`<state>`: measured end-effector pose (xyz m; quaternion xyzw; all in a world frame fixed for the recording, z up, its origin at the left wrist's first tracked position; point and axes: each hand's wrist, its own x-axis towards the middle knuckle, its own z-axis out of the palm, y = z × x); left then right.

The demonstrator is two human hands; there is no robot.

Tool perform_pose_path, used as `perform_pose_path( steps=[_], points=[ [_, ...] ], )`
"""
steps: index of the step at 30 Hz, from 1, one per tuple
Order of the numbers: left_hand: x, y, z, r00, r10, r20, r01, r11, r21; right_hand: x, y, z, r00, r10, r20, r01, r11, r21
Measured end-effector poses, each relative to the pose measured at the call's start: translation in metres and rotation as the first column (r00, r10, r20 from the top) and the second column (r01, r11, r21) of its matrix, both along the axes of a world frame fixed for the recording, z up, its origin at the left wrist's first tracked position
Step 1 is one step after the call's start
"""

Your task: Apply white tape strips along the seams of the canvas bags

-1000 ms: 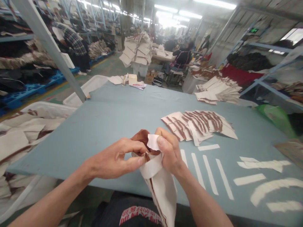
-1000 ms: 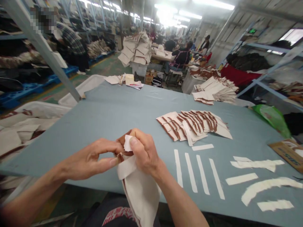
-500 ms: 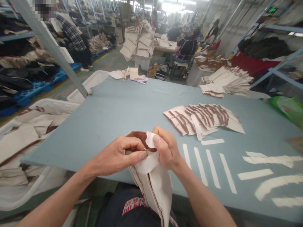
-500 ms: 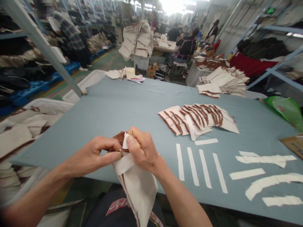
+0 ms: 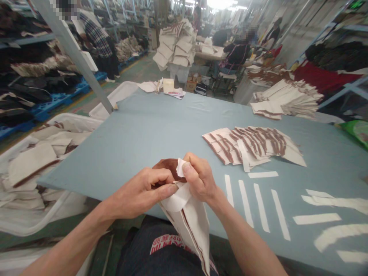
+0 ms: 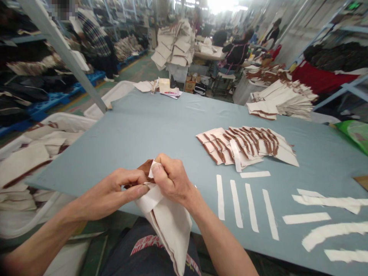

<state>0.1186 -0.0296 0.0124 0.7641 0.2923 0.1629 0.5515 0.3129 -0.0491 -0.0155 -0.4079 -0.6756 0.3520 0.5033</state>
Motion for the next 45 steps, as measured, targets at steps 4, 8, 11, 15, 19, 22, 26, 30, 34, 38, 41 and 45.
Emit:
perform_pose_path(
  steps=[4, 8, 11, 15, 19, 22, 26, 30, 34, 38, 41, 45],
  points=[
    [0.006, -0.014, -0.007, 0.993, 0.103, 0.055, -0.104, 0.994, 0.018, -0.004, 0.005, -0.015, 1.000, -0.030, -0.006, 0.030, 0.998, -0.046],
    [0.009, -0.015, -0.018, 0.976, 0.211, 0.059, -0.216, 0.973, 0.077, 0.006, 0.010, -0.016, 0.994, -0.087, -0.061, 0.082, 0.994, -0.075],
    [0.008, -0.007, -0.029, 0.964, 0.266, 0.014, -0.267, 0.962, 0.064, 0.017, 0.005, 0.004, 0.994, -0.053, -0.099, 0.042, 0.993, -0.110],
    [0.012, 0.003, -0.044, 0.920, 0.392, -0.009, -0.391, 0.918, 0.064, 0.016, -0.009, 0.032, 0.966, 0.123, -0.227, -0.194, 0.926, -0.324],
    [0.017, 0.004, -0.047, 0.885, 0.463, 0.042, -0.465, 0.882, 0.074, 0.010, -0.011, 0.027, 0.976, 0.209, -0.057, -0.213, 0.881, -0.422],
    [0.014, 0.001, -0.041, 0.863, 0.500, 0.064, -0.504, 0.860, 0.076, 0.011, -0.005, 0.014, 0.981, 0.126, 0.144, -0.049, 0.892, -0.450],
    [0.009, -0.001, -0.034, 0.859, 0.507, 0.075, -0.512, 0.856, 0.069, 0.009, -0.004, 0.011, 0.951, 0.106, 0.291, 0.049, 0.876, -0.479],
    [0.005, -0.004, -0.029, 0.861, 0.507, 0.043, -0.508, 0.859, 0.063, 0.000, -0.009, 0.015, 0.923, 0.025, 0.383, 0.157, 0.885, -0.438],
    [-0.002, -0.007, -0.026, 0.848, 0.528, -0.046, -0.529, 0.848, -0.032, -0.006, -0.016, 0.011, 0.916, -0.110, 0.385, 0.240, 0.920, -0.309],
    [-0.006, -0.010, -0.022, 0.865, 0.502, -0.005, -0.501, 0.862, -0.075, -0.009, -0.022, 0.008, 0.887, -0.231, 0.399, 0.307, 0.941, -0.140],
    [-0.005, -0.010, -0.019, 0.878, 0.477, 0.051, -0.475, 0.879, -0.035, -0.010, -0.024, 0.007, 0.887, -0.225, 0.404, 0.316, 0.933, -0.173],
    [-0.004, -0.008, -0.016, 0.883, 0.462, 0.082, -0.464, 0.886, -0.004, -0.010, -0.023, 0.006, 0.919, -0.183, 0.349, 0.224, 0.971, -0.081]
  ],
)
